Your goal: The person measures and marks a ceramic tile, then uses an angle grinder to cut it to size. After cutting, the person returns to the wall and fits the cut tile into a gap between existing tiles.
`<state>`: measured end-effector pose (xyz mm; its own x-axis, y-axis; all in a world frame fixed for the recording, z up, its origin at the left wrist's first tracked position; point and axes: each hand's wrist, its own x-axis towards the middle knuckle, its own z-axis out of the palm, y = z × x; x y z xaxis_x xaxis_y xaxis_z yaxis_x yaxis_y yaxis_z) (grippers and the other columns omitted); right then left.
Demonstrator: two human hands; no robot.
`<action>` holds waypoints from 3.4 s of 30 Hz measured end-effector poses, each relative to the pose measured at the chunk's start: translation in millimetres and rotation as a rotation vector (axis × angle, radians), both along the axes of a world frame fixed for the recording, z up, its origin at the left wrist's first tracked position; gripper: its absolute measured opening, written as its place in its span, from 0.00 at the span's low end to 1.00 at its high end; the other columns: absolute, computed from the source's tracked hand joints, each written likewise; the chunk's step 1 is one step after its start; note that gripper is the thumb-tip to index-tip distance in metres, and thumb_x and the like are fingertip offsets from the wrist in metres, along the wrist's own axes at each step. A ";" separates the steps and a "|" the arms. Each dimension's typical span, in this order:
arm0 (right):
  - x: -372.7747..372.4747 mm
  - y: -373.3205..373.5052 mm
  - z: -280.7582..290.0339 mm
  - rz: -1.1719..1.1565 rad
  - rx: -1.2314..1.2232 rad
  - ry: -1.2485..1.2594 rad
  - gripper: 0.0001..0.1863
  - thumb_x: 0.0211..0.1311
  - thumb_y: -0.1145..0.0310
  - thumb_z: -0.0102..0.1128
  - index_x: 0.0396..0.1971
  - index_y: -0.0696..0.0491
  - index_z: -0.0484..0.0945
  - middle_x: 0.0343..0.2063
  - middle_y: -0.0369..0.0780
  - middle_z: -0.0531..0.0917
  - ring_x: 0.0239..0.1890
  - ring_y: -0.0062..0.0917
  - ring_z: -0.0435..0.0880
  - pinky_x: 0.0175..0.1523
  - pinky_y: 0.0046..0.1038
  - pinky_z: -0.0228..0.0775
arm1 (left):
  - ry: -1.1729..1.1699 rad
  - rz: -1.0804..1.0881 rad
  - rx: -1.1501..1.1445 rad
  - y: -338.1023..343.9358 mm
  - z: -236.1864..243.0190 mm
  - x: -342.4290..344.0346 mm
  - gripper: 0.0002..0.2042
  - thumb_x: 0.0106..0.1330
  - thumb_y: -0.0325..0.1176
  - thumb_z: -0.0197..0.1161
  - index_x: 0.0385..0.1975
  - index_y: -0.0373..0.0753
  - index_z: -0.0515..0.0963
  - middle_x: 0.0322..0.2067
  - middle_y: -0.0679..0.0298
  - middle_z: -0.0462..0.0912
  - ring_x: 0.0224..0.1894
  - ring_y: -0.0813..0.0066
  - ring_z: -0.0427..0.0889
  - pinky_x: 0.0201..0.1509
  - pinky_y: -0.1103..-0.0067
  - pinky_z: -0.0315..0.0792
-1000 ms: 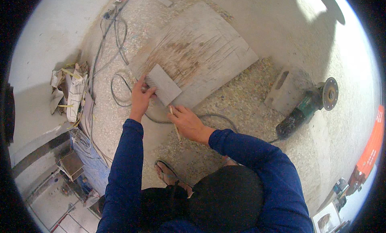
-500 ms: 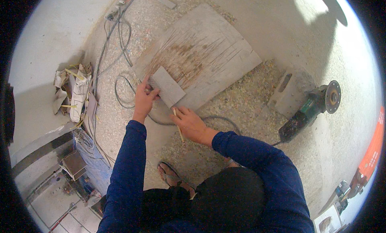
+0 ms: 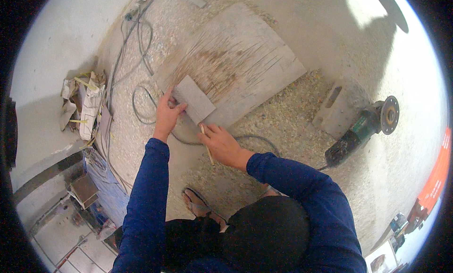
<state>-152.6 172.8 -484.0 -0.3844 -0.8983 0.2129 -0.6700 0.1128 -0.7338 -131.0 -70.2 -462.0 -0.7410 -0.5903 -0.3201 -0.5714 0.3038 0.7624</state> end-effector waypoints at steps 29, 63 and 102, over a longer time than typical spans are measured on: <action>-1.5 -2.6 -4.1 -0.003 -0.035 -0.042 0.29 0.49 0.74 0.67 0.55 0.55 0.74 0.60 0.50 0.76 0.55 0.45 0.76 0.57 0.41 0.73 | -0.078 -0.026 -0.116 3.7 5.1 -1.9 0.40 0.53 0.32 0.77 0.71 0.42 0.70 0.43 0.56 0.75 0.35 0.69 0.83 0.38 0.72 0.83; -95.7 -92.8 3.0 -0.203 -0.003 -0.434 0.12 0.66 0.62 0.64 0.43 0.53 0.83 0.33 0.48 0.87 0.35 0.47 0.87 0.38 0.44 0.77 | -0.014 0.098 -0.167 12.1 1.6 -7.2 0.29 0.46 0.21 0.79 0.49 0.36 0.72 0.44 0.51 0.80 0.47 0.52 0.81 0.52 0.64 0.77; -62.0 -23.4 30.5 -0.322 -0.062 -0.612 0.18 0.72 0.62 0.60 0.57 0.52 0.78 0.46 0.51 0.85 0.46 0.49 0.85 0.49 0.41 0.77 | 0.024 0.051 -0.223 14.7 -8.5 5.9 0.32 0.50 0.26 0.78 0.57 0.38 0.74 0.47 0.55 0.80 0.35 0.68 0.85 0.40 0.73 0.80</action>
<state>-214.6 149.3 -453.5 -0.6969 -0.7127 -0.0799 -0.0738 0.1820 -0.9805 -125.1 -55.5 -470.5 -0.7143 -0.6814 -0.1599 -0.5727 0.4376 0.6932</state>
